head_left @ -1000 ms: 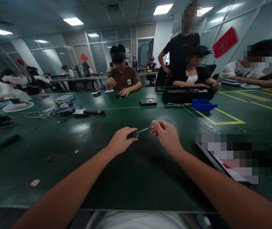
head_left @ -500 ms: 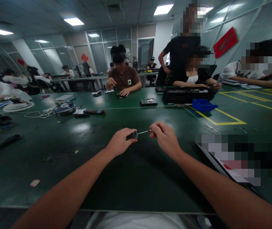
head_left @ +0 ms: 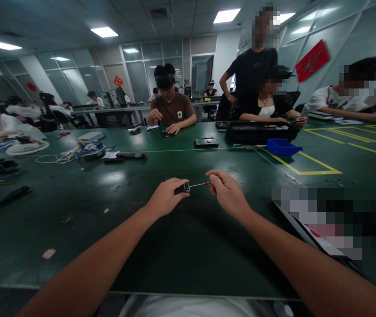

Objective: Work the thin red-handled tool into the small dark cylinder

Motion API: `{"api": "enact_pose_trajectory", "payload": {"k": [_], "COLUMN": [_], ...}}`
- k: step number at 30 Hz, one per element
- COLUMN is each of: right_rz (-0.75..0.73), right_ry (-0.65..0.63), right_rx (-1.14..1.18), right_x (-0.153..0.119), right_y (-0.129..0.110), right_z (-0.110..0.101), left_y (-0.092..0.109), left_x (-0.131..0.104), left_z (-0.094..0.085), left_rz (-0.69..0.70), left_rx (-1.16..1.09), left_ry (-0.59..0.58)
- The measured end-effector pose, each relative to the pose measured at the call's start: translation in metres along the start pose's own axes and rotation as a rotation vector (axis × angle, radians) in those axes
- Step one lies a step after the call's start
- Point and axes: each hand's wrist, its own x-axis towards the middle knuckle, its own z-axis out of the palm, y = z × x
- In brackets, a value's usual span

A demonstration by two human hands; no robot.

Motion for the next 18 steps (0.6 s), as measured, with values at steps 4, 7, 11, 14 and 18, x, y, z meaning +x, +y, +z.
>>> {"api": "enact_pose_trajectory", "payload": {"k": [4,7,11,14,18], "right_rz": [-0.023,-0.021,-0.043,-0.036,0.017], "right_ry": [0.0,0.002,0.017,0.014,-0.008], "right_rx": [-0.066,-0.108,-0.106,-0.022,0.073], "right_x": [-0.0003,0.0004,0.0017,0.0013,-0.0003], "right_y": [-0.0033,-0.0028,0.0007,0.0026,0.002], "right_z": [-0.0006,-0.0005,0.0004,0.0009,0.0008], "left_y": [-0.0005,-0.0001,-0.0003,-0.0008,-0.0001], "left_x": [0.0004,0.0007,0.0008,0.0005,0.0004], "left_z": [0.0003,0.0006,0.0016,0.0021,0.0019], "left_rz": [0.014,0.013,0.015,0.016,0.008], "left_rx": [0.002,0.004,0.009,0.011,-0.003], "left_ry": [0.004,-0.004,0.002,0.006,-0.004]}}
